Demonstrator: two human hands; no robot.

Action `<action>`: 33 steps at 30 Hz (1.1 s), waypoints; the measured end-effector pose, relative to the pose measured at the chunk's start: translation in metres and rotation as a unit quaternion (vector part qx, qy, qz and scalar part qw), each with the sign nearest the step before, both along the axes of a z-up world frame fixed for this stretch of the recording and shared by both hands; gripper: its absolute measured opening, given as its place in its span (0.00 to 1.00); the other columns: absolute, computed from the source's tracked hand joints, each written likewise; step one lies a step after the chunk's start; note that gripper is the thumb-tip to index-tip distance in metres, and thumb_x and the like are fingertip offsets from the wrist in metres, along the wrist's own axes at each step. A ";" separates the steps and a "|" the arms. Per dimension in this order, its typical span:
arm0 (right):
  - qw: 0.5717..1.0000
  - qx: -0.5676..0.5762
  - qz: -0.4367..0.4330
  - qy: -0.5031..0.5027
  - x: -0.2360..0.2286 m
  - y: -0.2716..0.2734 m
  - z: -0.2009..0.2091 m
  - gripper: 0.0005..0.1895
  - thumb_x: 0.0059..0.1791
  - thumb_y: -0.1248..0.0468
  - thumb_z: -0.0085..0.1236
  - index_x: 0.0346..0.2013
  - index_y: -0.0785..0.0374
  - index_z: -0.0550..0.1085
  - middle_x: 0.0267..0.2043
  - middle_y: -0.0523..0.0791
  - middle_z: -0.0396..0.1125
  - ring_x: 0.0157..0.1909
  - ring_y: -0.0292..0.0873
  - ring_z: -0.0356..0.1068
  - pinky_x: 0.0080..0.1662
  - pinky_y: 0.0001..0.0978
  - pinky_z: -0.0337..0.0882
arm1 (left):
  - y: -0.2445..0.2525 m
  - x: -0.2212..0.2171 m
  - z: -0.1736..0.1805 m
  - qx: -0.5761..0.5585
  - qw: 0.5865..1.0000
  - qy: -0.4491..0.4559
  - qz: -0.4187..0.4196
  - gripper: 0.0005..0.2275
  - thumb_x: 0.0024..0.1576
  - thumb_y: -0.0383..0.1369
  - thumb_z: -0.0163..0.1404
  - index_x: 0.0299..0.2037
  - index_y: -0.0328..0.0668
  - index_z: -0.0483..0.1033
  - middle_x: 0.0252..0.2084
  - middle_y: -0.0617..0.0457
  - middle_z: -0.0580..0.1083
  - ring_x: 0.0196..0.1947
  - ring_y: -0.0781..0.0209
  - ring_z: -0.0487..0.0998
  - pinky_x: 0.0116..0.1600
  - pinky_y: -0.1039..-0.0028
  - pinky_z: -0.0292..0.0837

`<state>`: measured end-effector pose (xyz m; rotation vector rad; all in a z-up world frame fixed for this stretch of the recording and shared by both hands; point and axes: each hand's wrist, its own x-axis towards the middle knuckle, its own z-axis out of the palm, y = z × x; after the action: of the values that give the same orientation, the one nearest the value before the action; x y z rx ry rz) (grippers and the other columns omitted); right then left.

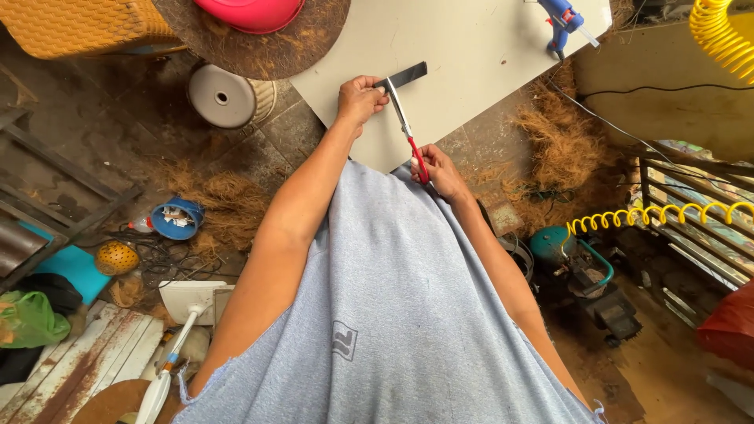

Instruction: Cutting a small strip of material and using a hot glue gun to attach it to a coconut fiber basket.

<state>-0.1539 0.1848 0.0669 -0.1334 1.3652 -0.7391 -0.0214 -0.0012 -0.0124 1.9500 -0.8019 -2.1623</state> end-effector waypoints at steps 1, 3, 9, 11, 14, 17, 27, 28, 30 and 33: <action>1.000 0.000 0.000 0.000 0.001 -0.003 0.000 0.06 0.50 0.72 0.50 0.37 0.59 0.64 0.31 0.44 0.65 0.32 0.38 0.68 0.39 0.26 0.73 | 0.001 0.000 -0.001 0.000 1.000 0.000 0.000 0.06 0.56 0.25 0.52 0.42 0.40 0.77 0.31 0.53 0.78 0.28 0.69 0.80 0.36 0.82 0.78; 1.000 0.002 -0.022 -0.009 0.004 -0.008 0.000 0.08 0.52 0.66 0.54 0.36 0.59 0.63 0.27 0.42 0.63 0.27 0.38 0.66 0.34 0.25 0.70 | 0.003 0.000 -0.003 -0.004 1.000 0.002 0.006 0.08 0.56 0.25 0.52 0.45 0.40 0.77 0.31 0.53 0.78 0.29 0.69 0.80 0.37 0.81 0.79; 1.000 -0.001 -0.011 -0.001 0.002 0.004 -0.020 0.07 0.52 0.66 0.55 0.36 0.58 0.65 0.29 0.42 0.65 0.28 0.37 0.68 0.38 0.26 0.75 | 0.003 0.000 0.001 -0.002 1.000 -0.005 0.013 0.12 0.54 0.28 0.49 0.47 0.39 0.79 0.38 0.52 0.79 0.33 0.64 0.82 0.40 0.77 0.81; 1.000 -0.007 -0.003 0.005 0.002 0.005 -0.019 0.06 0.51 0.68 0.55 0.36 0.59 0.65 0.28 0.42 0.66 0.28 0.37 0.68 0.38 0.27 0.75 | 0.008 0.001 -0.008 -0.004 0.999 -0.004 0.036 0.10 0.54 0.28 0.51 0.44 0.40 0.79 0.37 0.52 0.79 0.33 0.62 0.82 0.41 0.76 0.81; 1.000 -0.017 0.010 0.016 0.001 0.007 -0.018 0.06 0.51 0.68 0.56 0.37 0.59 0.66 0.28 0.42 0.67 0.29 0.37 0.69 0.38 0.26 0.74 | 0.014 0.001 -0.017 -0.017 0.998 0.001 0.055 0.08 0.53 0.25 0.52 0.42 0.41 0.79 0.36 0.51 0.79 0.32 0.62 0.83 0.41 0.77 0.80; 0.999 -0.013 0.025 0.032 0.000 0.007 -0.018 0.07 0.51 0.66 0.57 0.37 0.59 0.66 0.29 0.42 0.68 0.30 0.37 0.70 0.38 0.25 0.74 | 0.016 0.001 -0.023 -0.036 0.998 0.003 0.053 0.08 0.53 0.21 0.52 0.41 0.41 0.77 0.36 0.49 0.80 0.30 0.65 0.82 0.38 0.80 0.80; 0.998 -0.039 0.013 0.050 0.001 0.016 -0.031 0.09 0.49 0.63 0.61 0.36 0.59 0.68 0.27 0.43 0.68 0.27 0.35 0.70 0.33 0.23 0.73 | 0.018 -0.001 -0.028 -0.060 0.997 -0.012 0.038 0.07 0.54 0.20 0.53 0.39 0.42 0.75 0.35 0.50 0.79 0.29 0.65 0.82 0.35 0.81 0.79; 0.998 -0.039 0.011 0.050 0.000 0.014 -0.028 0.09 0.49 0.63 0.61 0.36 0.59 0.68 0.27 0.43 0.68 0.27 0.35 0.70 0.33 0.23 0.73 | 0.018 -0.001 -0.027 -0.059 0.997 -0.012 0.037 0.07 0.54 0.20 0.53 0.39 0.42 0.75 0.35 0.50 0.79 0.29 0.65 0.82 0.35 0.81 0.79; 0.998 -0.025 0.027 0.052 -0.001 0.010 -0.022 0.08 0.50 0.64 0.60 0.38 0.59 0.68 0.30 0.43 0.70 0.29 0.36 0.71 0.36 0.24 0.76 | 0.016 -0.002 -0.026 -0.046 0.998 -0.016 0.039 0.07 0.54 0.20 0.52 0.39 0.42 0.75 0.37 0.49 0.78 0.31 0.63 0.83 0.37 0.79 0.80; 0.997 -0.050 0.021 0.054 -0.001 0.014 -0.027 0.09 0.50 0.64 0.61 0.37 0.60 0.68 0.26 0.43 0.68 0.27 0.36 0.70 0.33 0.24 0.74 | 0.017 -0.002 -0.028 -0.048 0.998 -0.011 0.041 0.07 0.54 0.20 0.52 0.40 0.42 0.75 0.37 0.49 0.78 0.32 0.63 0.84 0.38 0.79 0.81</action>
<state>-0.1545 0.1992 0.0404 -0.2831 1.4233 -0.7746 -0.0231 0.0155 -0.0402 1.9273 -0.7986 -2.0213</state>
